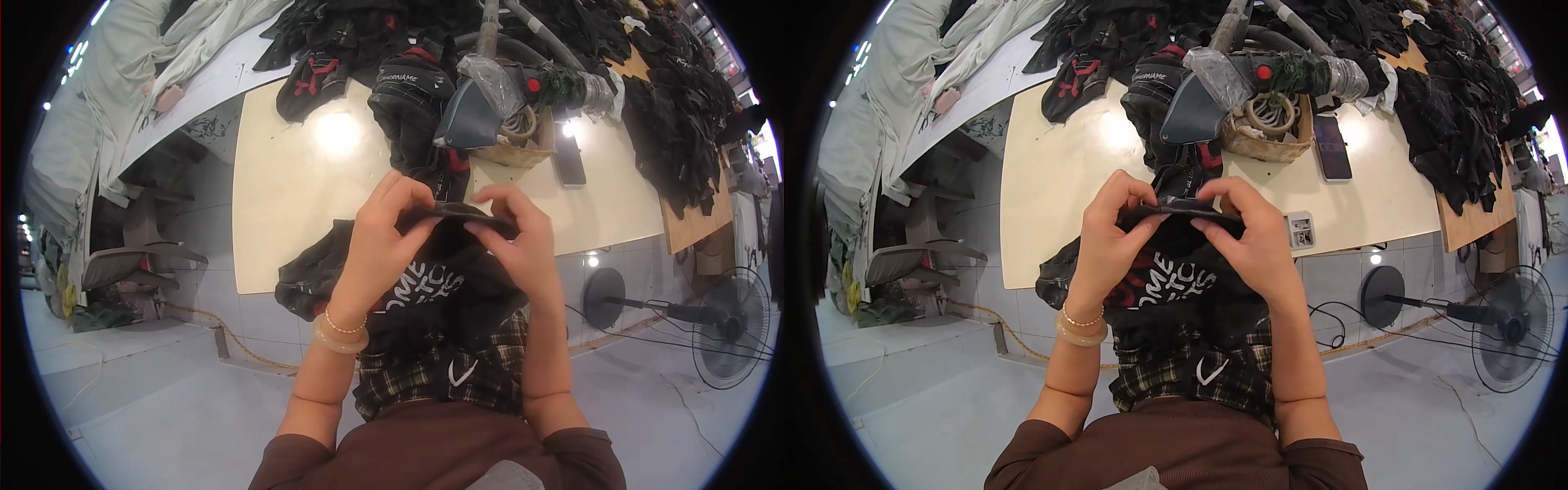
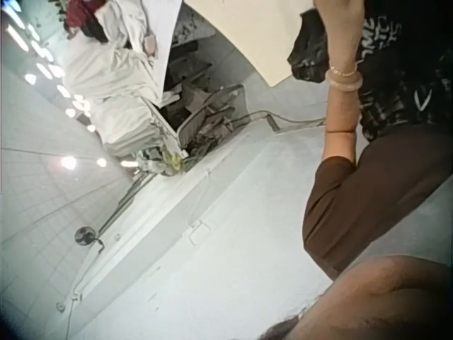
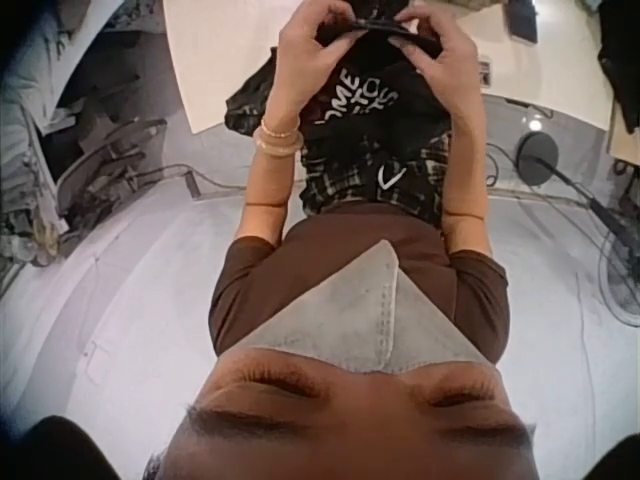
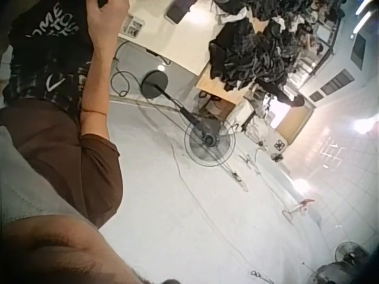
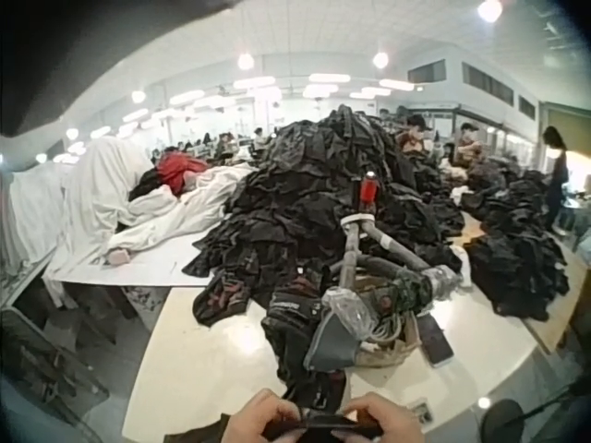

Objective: Inspecting and checking the seams of black textile garments on a workbench.

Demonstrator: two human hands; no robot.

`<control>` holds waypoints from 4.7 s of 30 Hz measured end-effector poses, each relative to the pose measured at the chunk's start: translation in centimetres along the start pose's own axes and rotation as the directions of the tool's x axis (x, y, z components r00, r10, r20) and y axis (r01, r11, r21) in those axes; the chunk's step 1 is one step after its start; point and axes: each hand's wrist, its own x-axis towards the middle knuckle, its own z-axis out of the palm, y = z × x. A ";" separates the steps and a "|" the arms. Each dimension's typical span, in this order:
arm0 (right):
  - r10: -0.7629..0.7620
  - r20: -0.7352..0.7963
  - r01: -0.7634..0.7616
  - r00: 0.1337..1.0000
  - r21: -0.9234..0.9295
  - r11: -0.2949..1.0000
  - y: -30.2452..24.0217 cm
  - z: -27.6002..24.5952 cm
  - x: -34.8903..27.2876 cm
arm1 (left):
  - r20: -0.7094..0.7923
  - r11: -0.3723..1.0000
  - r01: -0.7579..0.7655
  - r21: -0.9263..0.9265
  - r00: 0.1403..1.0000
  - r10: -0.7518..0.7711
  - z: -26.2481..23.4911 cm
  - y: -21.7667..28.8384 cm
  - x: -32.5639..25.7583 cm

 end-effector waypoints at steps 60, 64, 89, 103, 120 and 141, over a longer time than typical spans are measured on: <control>-0.218 -0.433 0.182 0.875 -0.125 0.975 1.8 3.9 2.9 | -0.279 0.972 0.061 -0.228 0.952 -0.126 2.0 -1.9 4.1; -0.210 -0.435 0.181 0.876 -0.107 0.978 1.7 4.2 2.7 | -0.242 0.968 0.075 -0.240 0.961 -0.134 1.8 -2.2 4.2; -0.354 -0.474 0.233 0.806 -0.297 0.926 2.6 4.1 2.1 | -0.328 0.999 -0.025 -0.022 0.945 0.016 2.3 -1.5 3.3; -0.350 -0.497 0.257 0.794 -0.246 0.934 2.7 4.6 2.6 | -0.371 0.995 0.015 -0.094 0.927 -0.049 2.5 -1.5 3.9; -0.368 -0.446 0.195 0.816 -0.388 0.901 7.1 -1.2 0.6 | 0.504 0.985 -0.095 -0.145 0.849 0.156 6.2 2.9 -7.0; 0.476 -0.220 -0.252 0.851 0.625 0.739 12.4 -3.7 -7.1 | -0.243 0.790 0.513 0.336 0.857 -0.454 -7.4 -11.5 -8.0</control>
